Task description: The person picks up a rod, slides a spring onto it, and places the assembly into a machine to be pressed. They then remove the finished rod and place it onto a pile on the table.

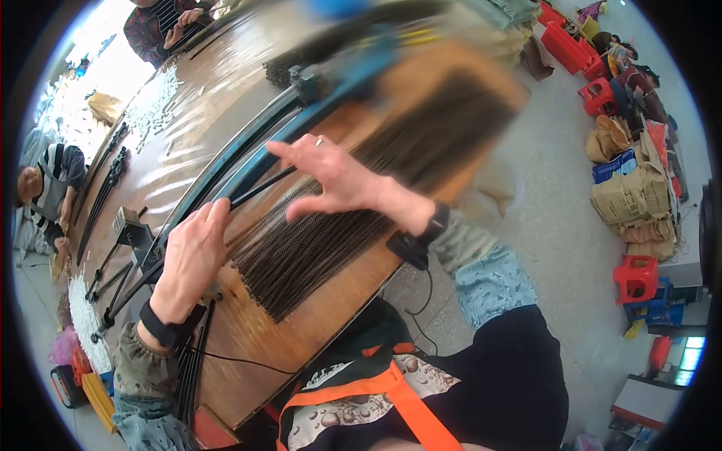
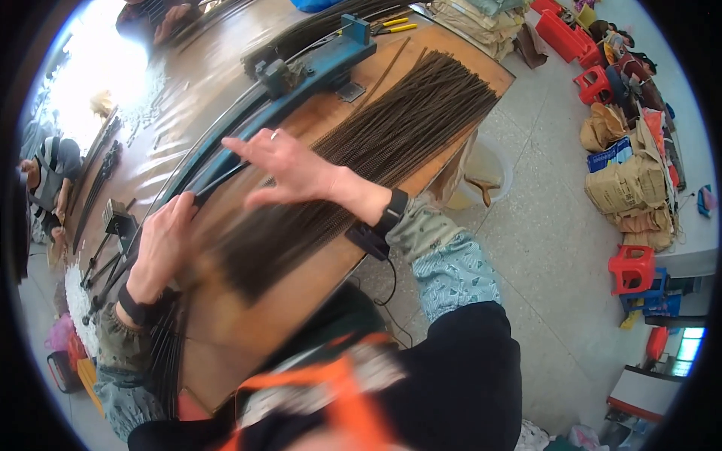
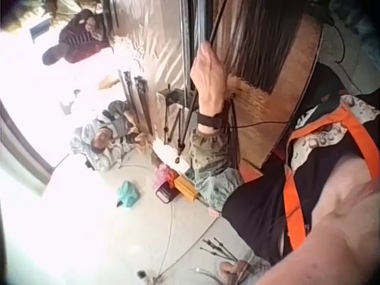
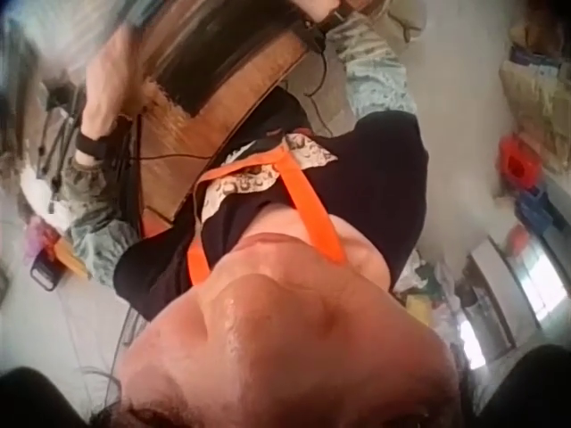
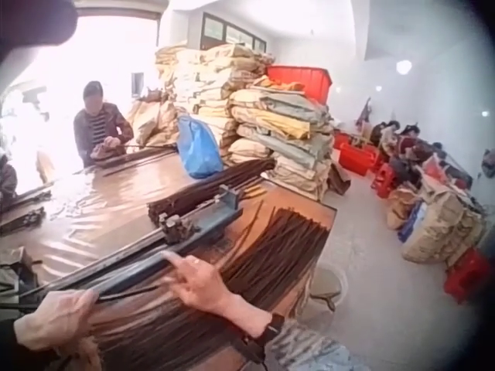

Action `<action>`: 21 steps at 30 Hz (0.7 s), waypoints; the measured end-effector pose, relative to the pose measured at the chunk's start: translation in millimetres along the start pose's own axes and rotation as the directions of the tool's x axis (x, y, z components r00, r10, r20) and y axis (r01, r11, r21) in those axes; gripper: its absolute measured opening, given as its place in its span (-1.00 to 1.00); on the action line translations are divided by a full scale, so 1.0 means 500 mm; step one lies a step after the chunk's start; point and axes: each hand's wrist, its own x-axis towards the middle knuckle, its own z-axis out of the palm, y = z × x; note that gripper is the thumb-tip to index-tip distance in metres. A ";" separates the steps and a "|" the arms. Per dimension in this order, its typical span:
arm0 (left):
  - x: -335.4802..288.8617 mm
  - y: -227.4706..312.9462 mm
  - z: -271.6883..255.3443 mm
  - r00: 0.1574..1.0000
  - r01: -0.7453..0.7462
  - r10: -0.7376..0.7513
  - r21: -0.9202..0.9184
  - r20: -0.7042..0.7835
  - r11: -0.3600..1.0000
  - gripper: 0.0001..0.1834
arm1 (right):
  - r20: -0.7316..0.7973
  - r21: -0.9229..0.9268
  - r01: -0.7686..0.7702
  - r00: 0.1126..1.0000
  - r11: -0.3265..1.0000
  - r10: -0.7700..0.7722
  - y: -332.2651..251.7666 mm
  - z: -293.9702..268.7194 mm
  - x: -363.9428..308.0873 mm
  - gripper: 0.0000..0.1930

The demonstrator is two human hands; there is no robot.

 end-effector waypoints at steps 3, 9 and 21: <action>-0.027 -0.012 -0.022 0.998 0.032 -0.033 -0.030 -0.046 0.999 -0.78 | -0.011 0.170 0.134 0.991 0.976 -0.135 -0.018 0.018 -0.007 -0.78; -0.101 -0.024 -0.076 0.979 0.166 -0.152 0.096 -0.134 0.982 -0.77 | 0.099 0.245 -0.159 0.985 0.957 0.138 -0.080 0.049 0.000 -0.86; -0.231 -0.026 -0.114 0.963 0.268 -0.268 -0.006 -0.013 0.963 -0.79 | 0.444 0.449 -0.522 0.835 0.725 0.326 -0.179 0.128 0.015 -0.91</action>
